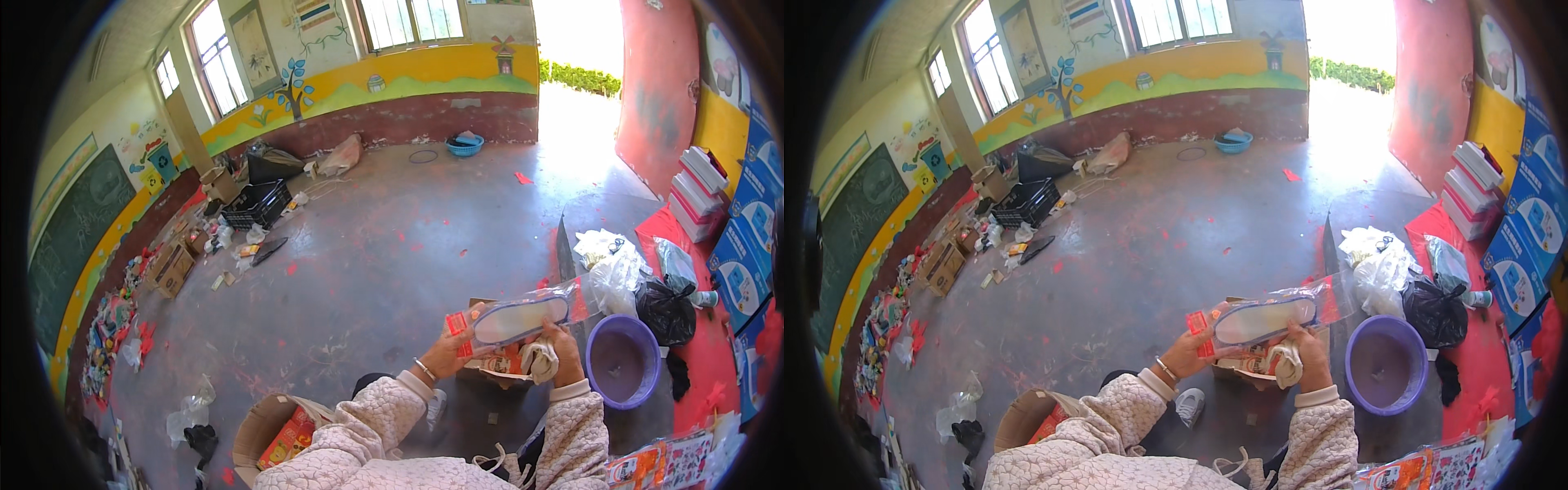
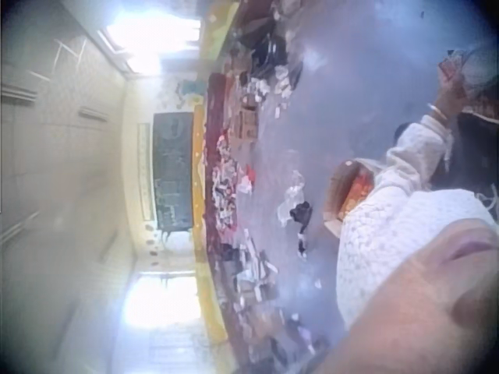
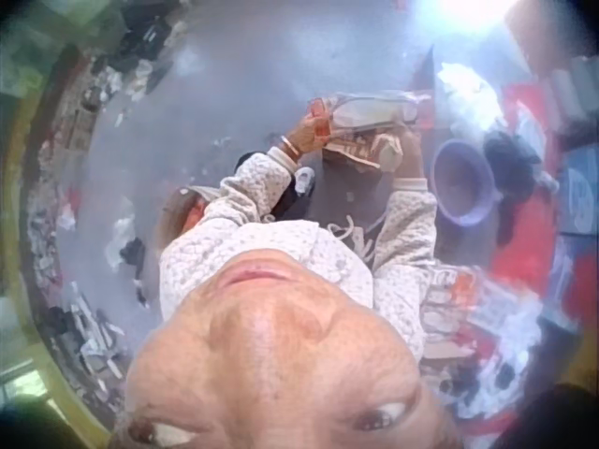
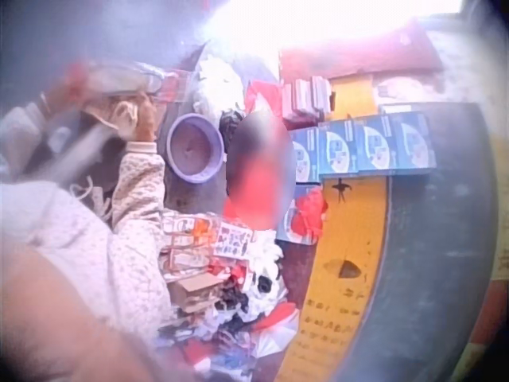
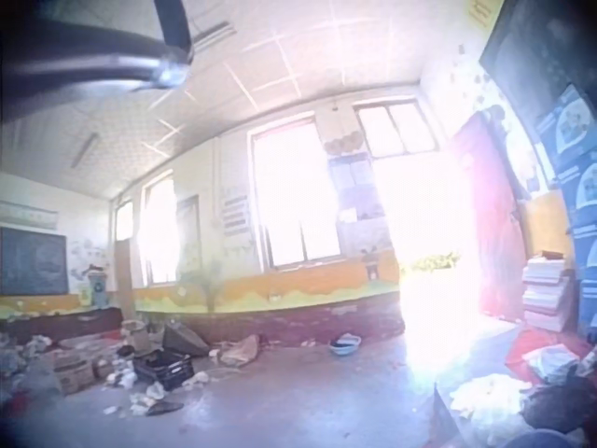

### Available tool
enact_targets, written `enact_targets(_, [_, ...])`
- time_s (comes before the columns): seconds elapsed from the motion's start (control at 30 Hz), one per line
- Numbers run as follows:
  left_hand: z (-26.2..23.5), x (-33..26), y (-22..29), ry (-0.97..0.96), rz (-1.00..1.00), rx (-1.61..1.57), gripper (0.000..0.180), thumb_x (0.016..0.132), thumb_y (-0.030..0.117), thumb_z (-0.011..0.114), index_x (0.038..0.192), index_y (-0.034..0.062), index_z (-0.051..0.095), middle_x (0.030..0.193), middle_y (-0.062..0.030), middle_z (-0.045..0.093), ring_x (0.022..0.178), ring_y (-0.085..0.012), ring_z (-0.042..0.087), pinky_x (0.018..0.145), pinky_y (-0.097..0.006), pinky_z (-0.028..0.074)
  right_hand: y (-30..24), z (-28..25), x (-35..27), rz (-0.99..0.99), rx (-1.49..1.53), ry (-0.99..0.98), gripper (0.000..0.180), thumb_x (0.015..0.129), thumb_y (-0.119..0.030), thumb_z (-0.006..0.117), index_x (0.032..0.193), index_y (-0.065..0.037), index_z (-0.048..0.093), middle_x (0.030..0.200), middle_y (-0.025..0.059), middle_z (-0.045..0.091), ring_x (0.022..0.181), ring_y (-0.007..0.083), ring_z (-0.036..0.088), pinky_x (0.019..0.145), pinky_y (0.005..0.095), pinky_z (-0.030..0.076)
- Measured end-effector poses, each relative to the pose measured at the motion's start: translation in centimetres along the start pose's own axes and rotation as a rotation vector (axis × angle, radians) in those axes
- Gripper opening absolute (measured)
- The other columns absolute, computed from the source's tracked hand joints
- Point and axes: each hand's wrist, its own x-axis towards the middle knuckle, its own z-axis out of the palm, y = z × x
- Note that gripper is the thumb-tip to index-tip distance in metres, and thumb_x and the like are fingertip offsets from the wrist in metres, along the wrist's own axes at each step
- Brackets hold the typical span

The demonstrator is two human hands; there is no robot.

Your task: The person sits on the floor and wipes the surfaces of several packaged items with a cloth, then places them into a cardboard box. The items include a plastic case and multiple snack-style pouches.

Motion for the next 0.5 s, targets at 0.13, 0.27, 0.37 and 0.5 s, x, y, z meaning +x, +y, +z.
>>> enact_targets(0.13, [-0.4, 1.1, 0.4, 0.064, 0.052, 0.190, 0.033, 0.094, 0.022, 0.043, 0.119, 0.0016, 0.046, 0.117, -0.0108, 0.054, 0.101, -0.0212, 0.056, 0.082, -0.037, 0.051, -0.4, -2.1, 1.1, -0.166, 0.228, 0.089, 0.022, 0.089, -0.020, 0.052, 0.099, -0.001, 0.056, 0.077, 0.0100, 0.063, 0.060, 0.0212, 0.062, 0.054, 0.0329, 0.051])
enact_targets(0.27, [-3.8, 2.0, 0.0, 0.376, 0.150, 0.255, 0.023, 0.093, 0.017, 0.044, 0.106, 0.0008, 0.054, 0.100, -0.0109, 0.061, 0.084, -0.0160, 0.062, 0.072, -0.023, 0.052, -1.6, -4.2, 0.7, -0.040, 0.308, 0.064, 0.025, 0.093, -0.026, 0.045, 0.080, -0.005, 0.052, 0.067, 0.0070, 0.056, 0.056, 0.0188, 0.055, 0.052, 0.0305, 0.047])
enact_targets(0.37, [-5.1, 2.6, -1.3, 0.428, -0.011, 0.101, 0.024, 0.091, 0.014, 0.048, 0.111, 0.0013, 0.051, 0.104, -0.0104, 0.060, 0.088, -0.0168, 0.060, 0.074, -0.024, 0.051, -1.3, -2.9, 2.1, -0.143, 0.432, 0.243, 0.020, 0.090, -0.024, 0.051, 0.094, -0.005, 0.052, 0.071, 0.0090, 0.060, 0.058, 0.0201, 0.059, 0.055, 0.0333, 0.052])
enact_targets(0.5, [-1.8, 2.6, -3.4, 0.271, -0.183, 0.115, 0.035, 0.088, 0.016, 0.056, 0.120, 0.0063, 0.048, 0.117, -0.0081, 0.053, 0.100, -0.0169, 0.054, 0.085, -0.029, 0.047, -0.4, -2.0, 1.8, -0.142, 0.365, 0.289, 0.024, 0.091, -0.028, 0.050, 0.098, -0.005, 0.054, 0.078, 0.0109, 0.061, 0.061, 0.0198, 0.060, 0.054, 0.0324, 0.052])
